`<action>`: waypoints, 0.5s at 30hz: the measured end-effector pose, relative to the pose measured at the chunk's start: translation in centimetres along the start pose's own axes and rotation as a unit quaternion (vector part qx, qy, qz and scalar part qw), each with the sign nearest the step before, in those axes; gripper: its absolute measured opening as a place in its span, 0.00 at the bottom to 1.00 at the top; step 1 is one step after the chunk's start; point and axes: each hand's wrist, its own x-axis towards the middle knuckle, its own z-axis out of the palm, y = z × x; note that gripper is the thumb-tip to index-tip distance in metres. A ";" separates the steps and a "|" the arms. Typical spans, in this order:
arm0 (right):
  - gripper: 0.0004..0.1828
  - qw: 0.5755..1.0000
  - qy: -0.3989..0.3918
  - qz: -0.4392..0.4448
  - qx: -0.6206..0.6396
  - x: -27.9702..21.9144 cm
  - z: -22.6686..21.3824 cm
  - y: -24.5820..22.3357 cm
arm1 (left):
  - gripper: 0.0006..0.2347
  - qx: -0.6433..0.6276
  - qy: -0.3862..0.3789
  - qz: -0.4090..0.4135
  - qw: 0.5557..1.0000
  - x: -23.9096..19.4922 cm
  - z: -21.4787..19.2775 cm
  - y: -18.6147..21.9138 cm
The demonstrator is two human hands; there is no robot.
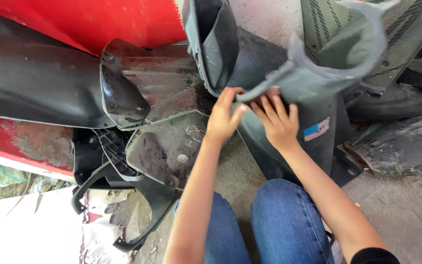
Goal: The person sits on the floor and uses a sanding block to smooth the surface of a black plastic motorcycle part. They hold the part steady with one hand while sanding the curved surface with the other, moving the block back and forth across the material.
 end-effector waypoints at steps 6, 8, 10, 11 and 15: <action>0.13 0.972 0.132 0.055 0.188 -5.5 -6.5 2.6 | 0.24 -0.019 0.012 -0.033 0.999 -0.9 0.2 3.2; 0.11 0.962 0.141 0.084 0.217 -7.8 -7.3 3.1 | 0.25 -0.025 -0.005 -0.021 0.999 -0.9 0.9 4.3; 0.10 0.951 0.155 0.112 0.244 -7.9 -9.0 3.5 | 0.25 -0.030 -0.023 -0.004 0.999 -0.8 1.9 5.0; 0.09 0.949 0.147 0.131 0.248 -6.9 -10.4 3.6 | 0.25 -0.024 -0.026 0.023 0.999 -0.8 2.7 5.0; 0.10 0.926 0.232 0.170 0.246 -5.4 -12.9 5.8 | 0.25 0.022 0.010 0.088 0.996 0.0 4.3 5.8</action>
